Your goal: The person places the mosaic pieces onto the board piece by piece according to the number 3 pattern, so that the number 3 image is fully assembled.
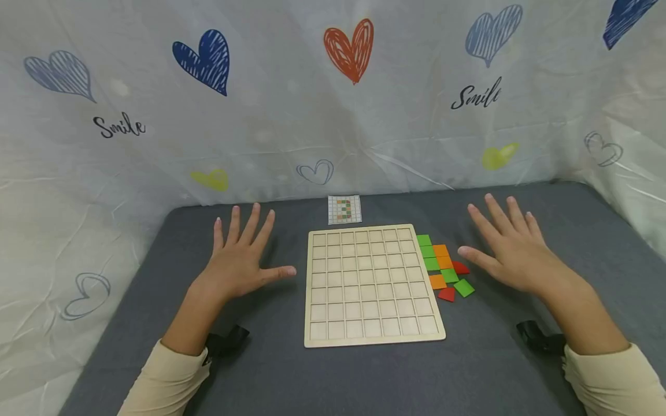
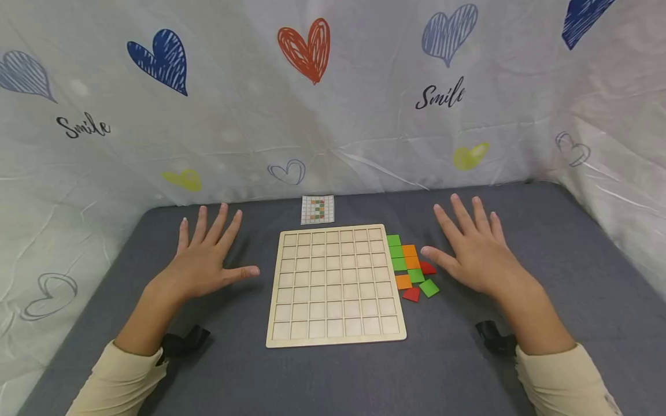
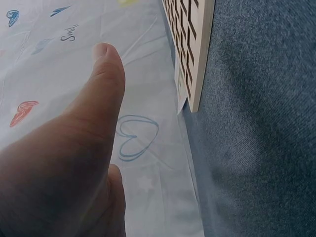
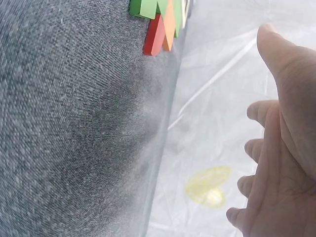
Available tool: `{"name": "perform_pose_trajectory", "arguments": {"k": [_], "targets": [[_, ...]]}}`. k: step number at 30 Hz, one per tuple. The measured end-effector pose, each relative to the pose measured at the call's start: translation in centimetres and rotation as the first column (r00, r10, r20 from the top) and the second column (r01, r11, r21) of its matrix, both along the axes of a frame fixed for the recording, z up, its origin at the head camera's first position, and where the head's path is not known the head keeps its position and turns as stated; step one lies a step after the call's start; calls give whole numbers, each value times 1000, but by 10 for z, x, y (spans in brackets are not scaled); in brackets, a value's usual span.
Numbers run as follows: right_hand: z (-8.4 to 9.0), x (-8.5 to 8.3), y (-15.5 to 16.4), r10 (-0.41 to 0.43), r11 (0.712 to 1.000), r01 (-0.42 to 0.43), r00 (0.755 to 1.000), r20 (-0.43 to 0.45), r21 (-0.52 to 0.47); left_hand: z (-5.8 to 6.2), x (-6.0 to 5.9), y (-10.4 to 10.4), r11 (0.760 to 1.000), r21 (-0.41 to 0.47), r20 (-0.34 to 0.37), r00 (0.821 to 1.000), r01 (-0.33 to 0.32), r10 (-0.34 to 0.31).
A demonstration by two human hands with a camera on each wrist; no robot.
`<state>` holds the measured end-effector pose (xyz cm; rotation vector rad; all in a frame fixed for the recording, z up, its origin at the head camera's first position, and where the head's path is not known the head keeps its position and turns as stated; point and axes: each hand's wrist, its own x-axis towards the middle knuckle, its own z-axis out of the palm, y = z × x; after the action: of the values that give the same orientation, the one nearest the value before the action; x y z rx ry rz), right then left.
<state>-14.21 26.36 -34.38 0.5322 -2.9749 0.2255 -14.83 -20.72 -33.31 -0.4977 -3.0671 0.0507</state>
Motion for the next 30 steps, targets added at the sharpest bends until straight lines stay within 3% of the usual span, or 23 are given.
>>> {"name": "perform_pose_trajectory", "arguments": {"k": [18, 24, 30], "targets": [[1, 0, -2, 49, 999, -48, 997, 54, -13, -6, 0, 3, 1000, 9, -25, 999, 23, -22], [0, 1, -6, 130, 990, -126, 990, 55, -63, -9, 2, 9, 999, 17, 17, 999, 51, -51], [-3, 1, -12, 240, 966, -234, 970, 41, -111, -20, 4, 17, 995, 39, 63, 994, 92, -94]]}}
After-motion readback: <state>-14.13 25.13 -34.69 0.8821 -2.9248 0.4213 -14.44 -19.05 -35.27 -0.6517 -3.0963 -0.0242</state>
